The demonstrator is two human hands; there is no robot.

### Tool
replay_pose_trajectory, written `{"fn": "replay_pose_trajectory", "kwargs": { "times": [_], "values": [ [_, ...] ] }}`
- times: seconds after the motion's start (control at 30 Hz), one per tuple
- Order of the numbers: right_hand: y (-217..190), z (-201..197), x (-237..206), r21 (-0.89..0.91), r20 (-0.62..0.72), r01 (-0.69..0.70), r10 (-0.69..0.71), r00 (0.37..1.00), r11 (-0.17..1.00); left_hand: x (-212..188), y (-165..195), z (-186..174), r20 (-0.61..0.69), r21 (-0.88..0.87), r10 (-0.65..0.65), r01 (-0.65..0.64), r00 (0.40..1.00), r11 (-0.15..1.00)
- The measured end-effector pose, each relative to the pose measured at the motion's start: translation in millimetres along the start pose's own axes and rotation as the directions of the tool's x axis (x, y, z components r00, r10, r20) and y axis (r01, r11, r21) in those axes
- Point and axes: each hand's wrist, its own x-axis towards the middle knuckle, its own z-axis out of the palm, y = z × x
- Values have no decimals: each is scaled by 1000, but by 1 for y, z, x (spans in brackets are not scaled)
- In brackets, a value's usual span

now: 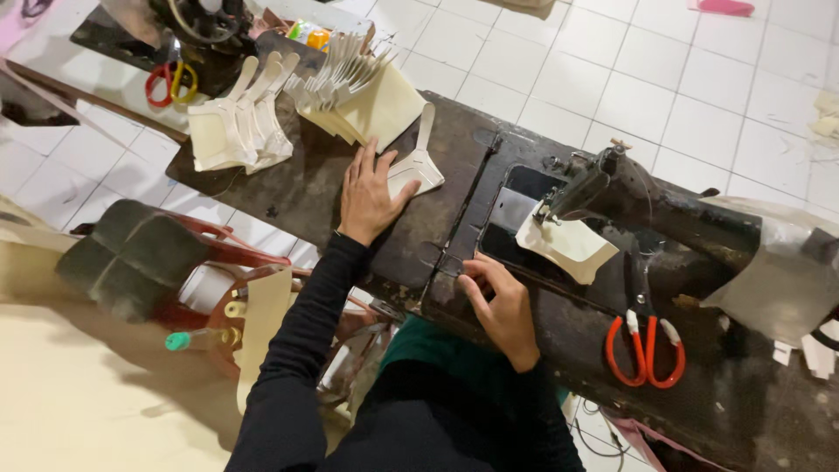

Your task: The person sits at an industrial sewing machine and stitches white fabric shoe components, guiding each piece under the needle by hand. They trim threads, stack finished pieces on the table, and pick up new pieces from a pile to sew one after another.

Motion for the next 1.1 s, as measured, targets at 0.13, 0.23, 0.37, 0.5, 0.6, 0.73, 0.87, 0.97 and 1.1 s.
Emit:
{"fn": "replay_pose_trajectory", "kwargs": {
  "times": [0.13, 0.23, 0.37, 0.5, 0.6, 0.73, 0.87, 0.97, 1.1],
  "values": [
    [1, -4, 2, -15, 14, 8, -8, 1000, 1000, -3, 3, 0, -43, 28, 38, -37, 998, 999],
    [1, -2, 2, -4, 10, -18, 18, 1000, 1000, -12, 10, 2, -16, 39, 40, -40, 999, 998],
    [-2, 3, 3, -14, 0, -32, 32, 999, 999, -17, 9, 3, 69, -10, -20, 21, 997, 1000],
    [-5, 8, 4, -33, -4, -17, 17, 1000, 999, -21, 0, 0, -32, -53, 54, -56, 998, 997],
    [-7, 12, 5, -28, -4, -68, 68, 998, 997, -25, -4, -1, -62, -16, 133, -134, 989, 991],
    [-9, 18, 7, -61, -21, -99, 98, 995, 993, -32, -1, -3, -55, -32, 226, -228, 973, 973],
    [-10, 24, 10, -59, -28, -78, 76, 997, 995, -40, 17, -3, 8, -136, 316, -312, 949, 940],
    [-9, 27, 10, -59, -47, -82, 79, 996, 995, -48, 30, -7, 52, -207, 367, -349, 929, 914],
    [-6, 14, -1, -224, -141, 10, -42, 989, 975, -47, 48, -7, 61, -340, 342, -303, 938, 891]
  ]
}}
